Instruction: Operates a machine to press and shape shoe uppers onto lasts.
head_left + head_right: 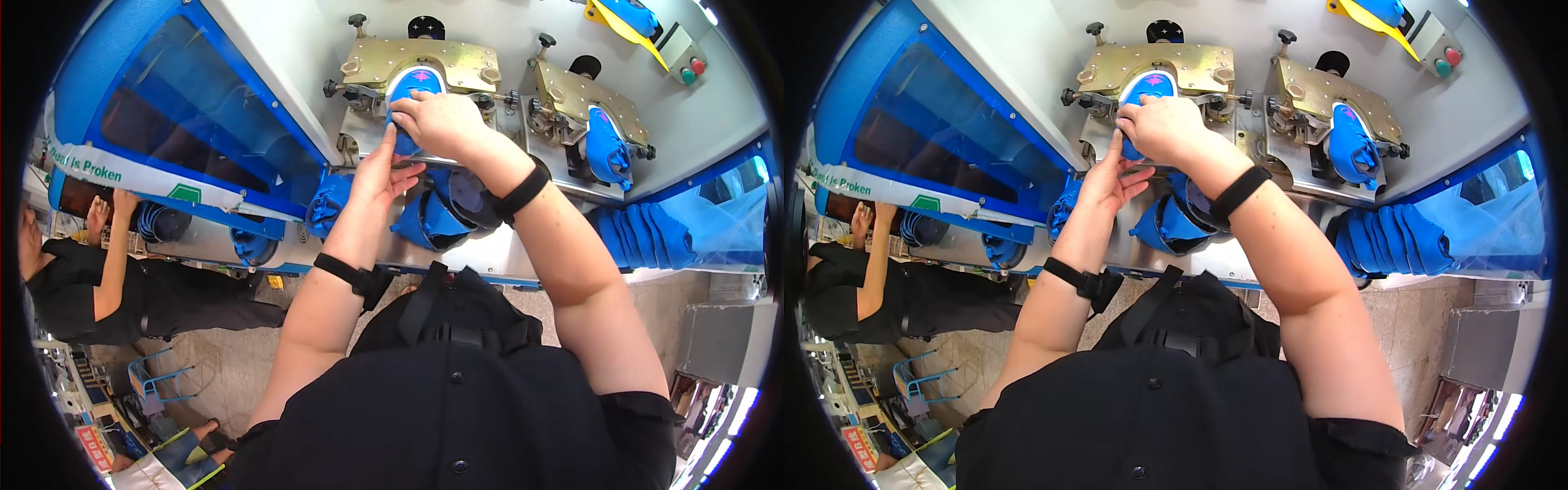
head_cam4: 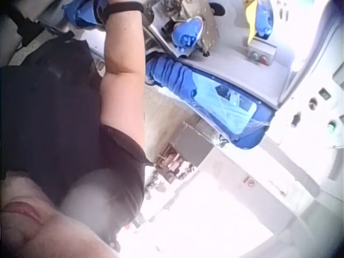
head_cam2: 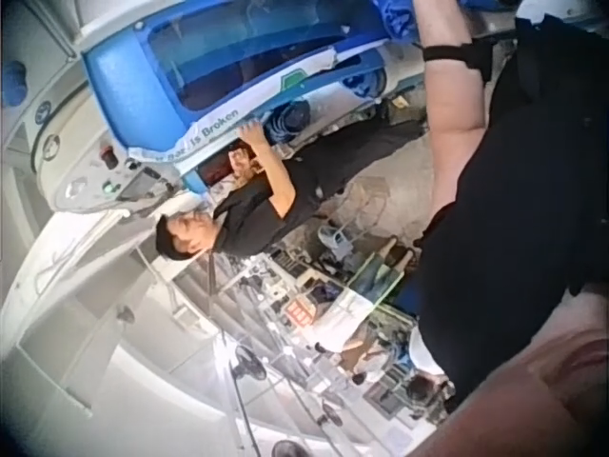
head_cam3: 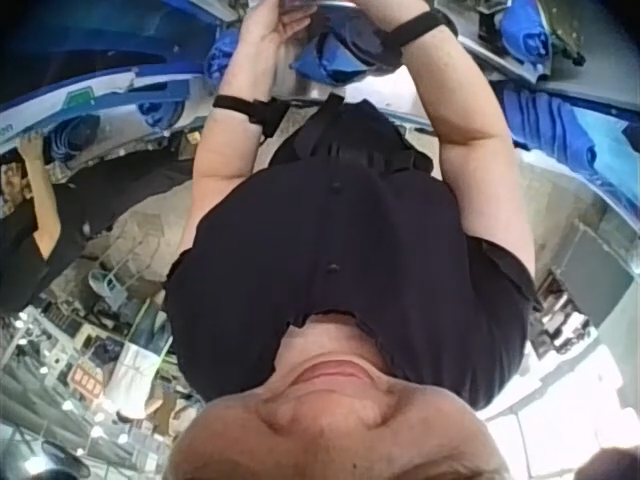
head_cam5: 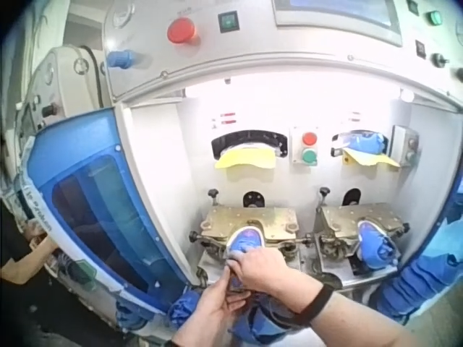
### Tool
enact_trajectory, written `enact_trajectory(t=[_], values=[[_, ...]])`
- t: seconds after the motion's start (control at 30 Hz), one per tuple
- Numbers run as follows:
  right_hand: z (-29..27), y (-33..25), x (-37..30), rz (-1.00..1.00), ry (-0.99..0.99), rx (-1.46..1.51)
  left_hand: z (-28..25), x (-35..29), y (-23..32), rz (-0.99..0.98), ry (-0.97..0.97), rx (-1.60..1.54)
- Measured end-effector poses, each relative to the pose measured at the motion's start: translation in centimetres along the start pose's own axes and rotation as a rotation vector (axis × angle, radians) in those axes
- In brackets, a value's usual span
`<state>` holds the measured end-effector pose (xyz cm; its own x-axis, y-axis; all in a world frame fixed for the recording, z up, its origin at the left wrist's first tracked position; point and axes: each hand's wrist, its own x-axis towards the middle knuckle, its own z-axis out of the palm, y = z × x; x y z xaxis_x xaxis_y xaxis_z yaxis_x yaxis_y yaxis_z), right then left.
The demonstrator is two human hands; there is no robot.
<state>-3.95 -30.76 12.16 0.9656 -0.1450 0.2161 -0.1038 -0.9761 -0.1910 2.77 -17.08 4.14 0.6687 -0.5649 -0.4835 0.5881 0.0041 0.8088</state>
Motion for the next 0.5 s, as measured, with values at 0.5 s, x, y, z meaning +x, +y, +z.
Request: enact_trajectory(t=[0.5], values=[[13.1,8.7,-20.7,-0.061,-0.157,0.180,1.6,-3.6,-9.2,0.122,0.014,0.294]])
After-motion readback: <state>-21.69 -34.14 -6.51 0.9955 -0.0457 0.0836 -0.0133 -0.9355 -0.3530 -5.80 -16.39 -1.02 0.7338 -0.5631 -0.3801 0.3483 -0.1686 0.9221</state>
